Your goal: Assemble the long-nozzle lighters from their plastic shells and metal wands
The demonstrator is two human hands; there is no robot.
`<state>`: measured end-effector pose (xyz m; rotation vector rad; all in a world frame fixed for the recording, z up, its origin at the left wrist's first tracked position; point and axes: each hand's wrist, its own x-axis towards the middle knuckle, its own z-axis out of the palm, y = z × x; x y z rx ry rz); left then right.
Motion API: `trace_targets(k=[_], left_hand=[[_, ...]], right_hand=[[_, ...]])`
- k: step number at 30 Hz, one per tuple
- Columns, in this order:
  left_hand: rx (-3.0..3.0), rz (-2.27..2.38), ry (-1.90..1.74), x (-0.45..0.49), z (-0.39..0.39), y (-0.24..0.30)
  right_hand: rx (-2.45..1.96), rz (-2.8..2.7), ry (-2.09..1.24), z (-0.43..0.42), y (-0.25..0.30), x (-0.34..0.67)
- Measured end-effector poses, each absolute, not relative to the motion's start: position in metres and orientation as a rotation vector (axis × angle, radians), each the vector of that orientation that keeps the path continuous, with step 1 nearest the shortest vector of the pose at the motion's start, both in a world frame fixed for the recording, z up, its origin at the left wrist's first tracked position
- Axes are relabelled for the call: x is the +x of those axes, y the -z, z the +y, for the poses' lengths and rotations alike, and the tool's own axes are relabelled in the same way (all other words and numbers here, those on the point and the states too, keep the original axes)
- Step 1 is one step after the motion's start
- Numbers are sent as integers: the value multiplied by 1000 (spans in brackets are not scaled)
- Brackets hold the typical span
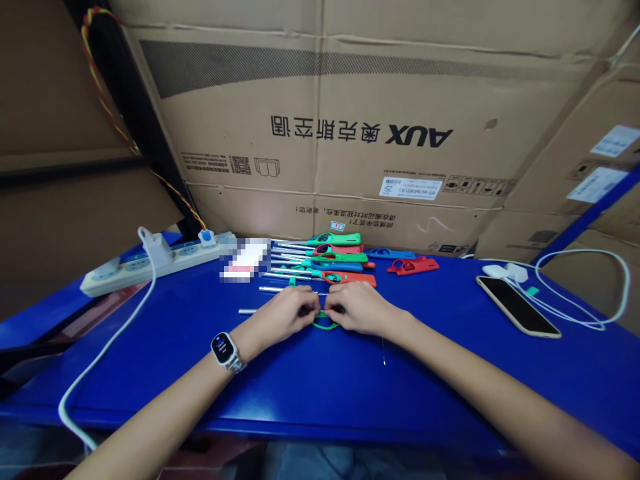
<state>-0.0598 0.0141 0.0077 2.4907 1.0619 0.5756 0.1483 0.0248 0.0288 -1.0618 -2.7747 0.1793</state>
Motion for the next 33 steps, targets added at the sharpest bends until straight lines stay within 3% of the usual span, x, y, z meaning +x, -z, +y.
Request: trace_targets(k=[7,26,33], left_hand=[[2095,1137,-556,-60,17,-8],[2591,1108,-530,-62,0,-11],[2456,1129,-548,-60,2,-10]], right_hand=[[-1089,-2598,-405,25,-23,152],[-1204,-2485,-360,13,-18,153],[-1254,-2484,-347,11,-19,152]])
